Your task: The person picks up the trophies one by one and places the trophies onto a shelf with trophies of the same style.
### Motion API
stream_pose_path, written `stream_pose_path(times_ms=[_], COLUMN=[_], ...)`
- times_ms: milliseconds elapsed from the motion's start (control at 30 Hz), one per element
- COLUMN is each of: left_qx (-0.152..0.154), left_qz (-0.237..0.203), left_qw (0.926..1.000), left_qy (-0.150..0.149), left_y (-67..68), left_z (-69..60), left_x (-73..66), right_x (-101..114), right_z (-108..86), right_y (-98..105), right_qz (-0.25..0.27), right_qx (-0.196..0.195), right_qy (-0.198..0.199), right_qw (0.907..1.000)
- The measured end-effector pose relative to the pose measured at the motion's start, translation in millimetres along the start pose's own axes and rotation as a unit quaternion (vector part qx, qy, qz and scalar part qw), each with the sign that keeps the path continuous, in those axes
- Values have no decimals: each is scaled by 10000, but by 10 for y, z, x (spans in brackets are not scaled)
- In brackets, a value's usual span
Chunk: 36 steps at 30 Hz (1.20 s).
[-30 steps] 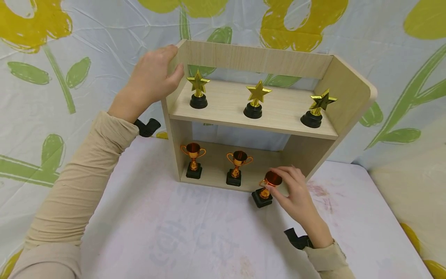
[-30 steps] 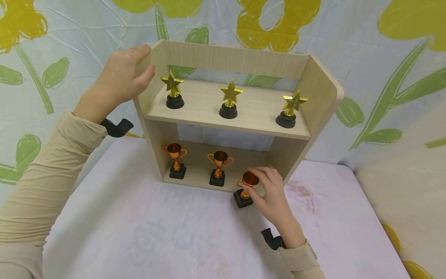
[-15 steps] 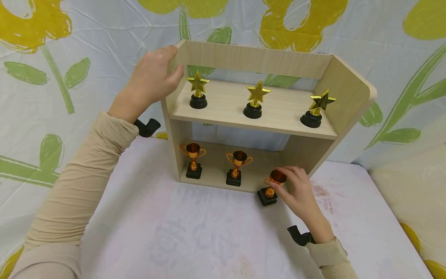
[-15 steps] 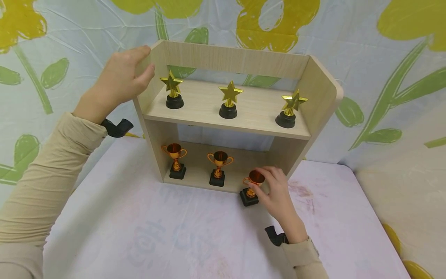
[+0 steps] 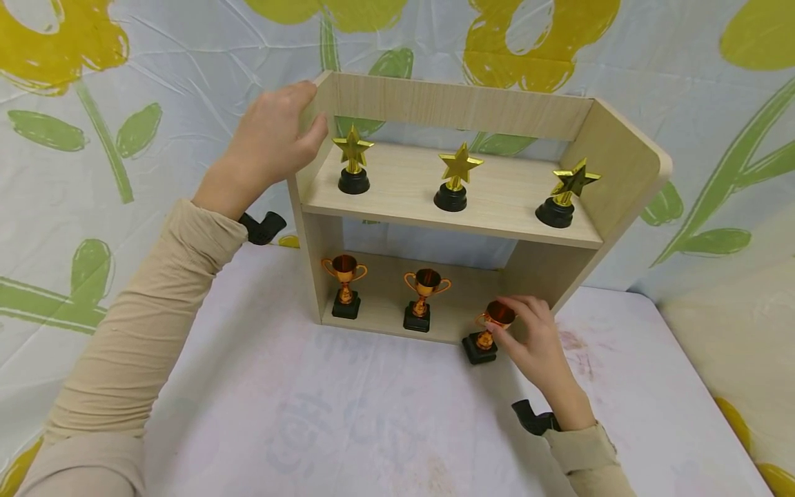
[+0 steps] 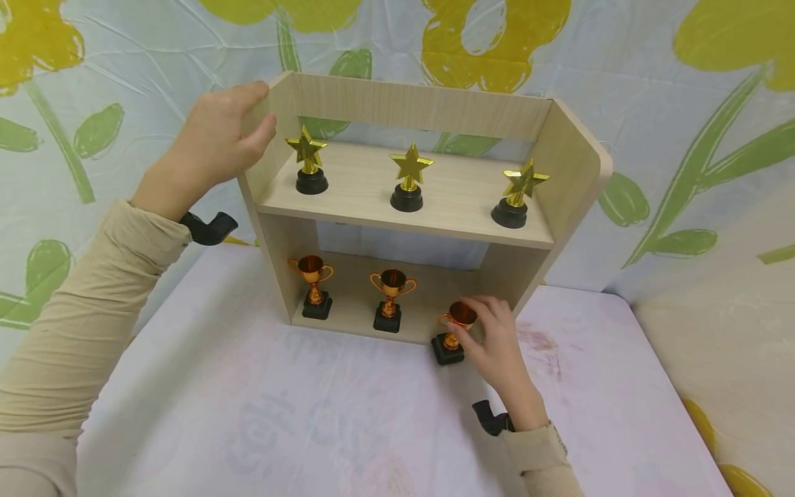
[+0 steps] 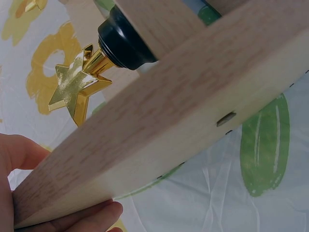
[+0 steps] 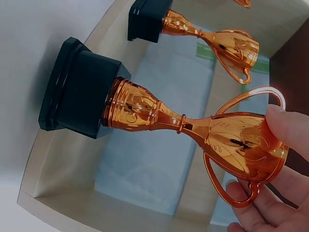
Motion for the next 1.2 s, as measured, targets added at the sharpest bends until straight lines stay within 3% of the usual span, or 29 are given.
stream_pose_path(times_ms=[267, 700, 1200], left_qx=[-37, -81, -14], left_qz=[-17, -10, -33], left_qw=[10000, 9999, 10000], left_qy=[-19, -66, 29], left_y=[-2, -2, -9], left_z=[-3, -3, -1], left_x=[1, -11, 13], right_x=[-85, -94, -84], right_z=[-14, -14, -28], right_y=[6, -13, -27], right_qz=[-23, -324, -449], right_qx=[-47, -315, -246], right_qy=[-178, -136, -27], right_qw=[9998, 9989, 9987])
Point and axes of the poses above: each hand's wrist, its own z-axis towards the middle knuckle, its own y-axis out of the back of the hand, x = y × z, the point moved 10 cm from there along z, towards the middle knuckle, and after that the axes turned 14 degrees about y, right-handed, at the moved point
